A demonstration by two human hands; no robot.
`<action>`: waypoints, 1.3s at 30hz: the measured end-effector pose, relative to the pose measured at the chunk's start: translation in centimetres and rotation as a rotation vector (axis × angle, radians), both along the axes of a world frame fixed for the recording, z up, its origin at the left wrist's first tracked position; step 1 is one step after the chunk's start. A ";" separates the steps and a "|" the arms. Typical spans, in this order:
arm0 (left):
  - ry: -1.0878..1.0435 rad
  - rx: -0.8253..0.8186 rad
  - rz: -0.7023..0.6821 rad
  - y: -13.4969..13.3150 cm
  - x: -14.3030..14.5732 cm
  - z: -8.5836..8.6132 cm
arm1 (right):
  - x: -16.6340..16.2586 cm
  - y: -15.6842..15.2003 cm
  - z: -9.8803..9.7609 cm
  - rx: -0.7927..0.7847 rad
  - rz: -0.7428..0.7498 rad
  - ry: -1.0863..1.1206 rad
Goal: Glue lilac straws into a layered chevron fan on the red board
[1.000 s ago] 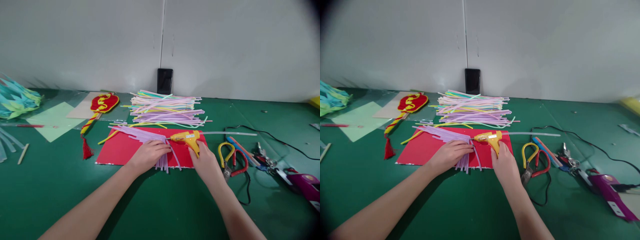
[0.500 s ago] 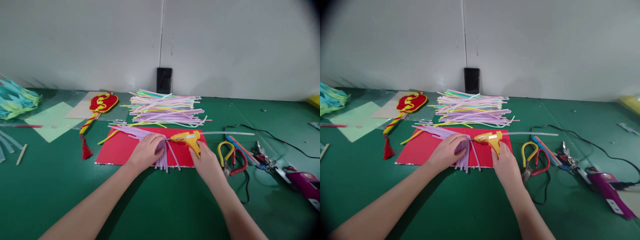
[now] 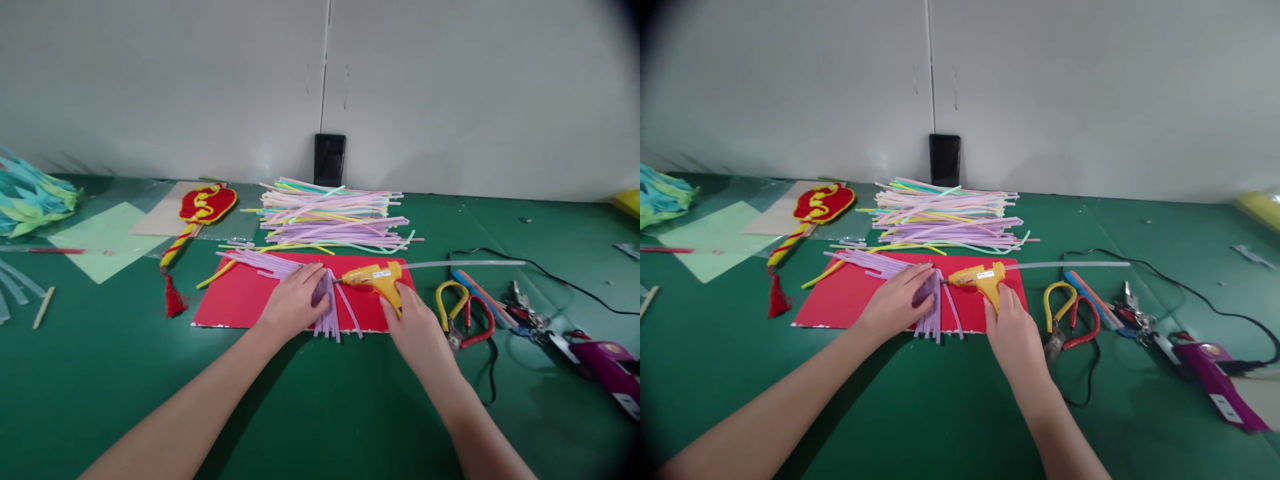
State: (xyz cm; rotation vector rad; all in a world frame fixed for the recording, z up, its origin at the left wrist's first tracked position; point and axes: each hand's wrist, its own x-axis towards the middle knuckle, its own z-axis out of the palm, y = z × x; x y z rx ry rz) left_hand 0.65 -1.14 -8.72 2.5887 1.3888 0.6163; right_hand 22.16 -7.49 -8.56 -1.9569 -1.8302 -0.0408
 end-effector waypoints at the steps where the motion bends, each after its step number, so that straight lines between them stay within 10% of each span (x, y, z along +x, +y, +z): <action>1: 0.007 -0.003 0.000 0.0 0.0 0.0 | 0.0 -0.1 0.0 -0.002 -0.003 0.000; 39: 0.034 -0.054 0.022 0.0 0.2 0.2 | 0.4 -2.2 0.5 -0.022 0.039 -0.086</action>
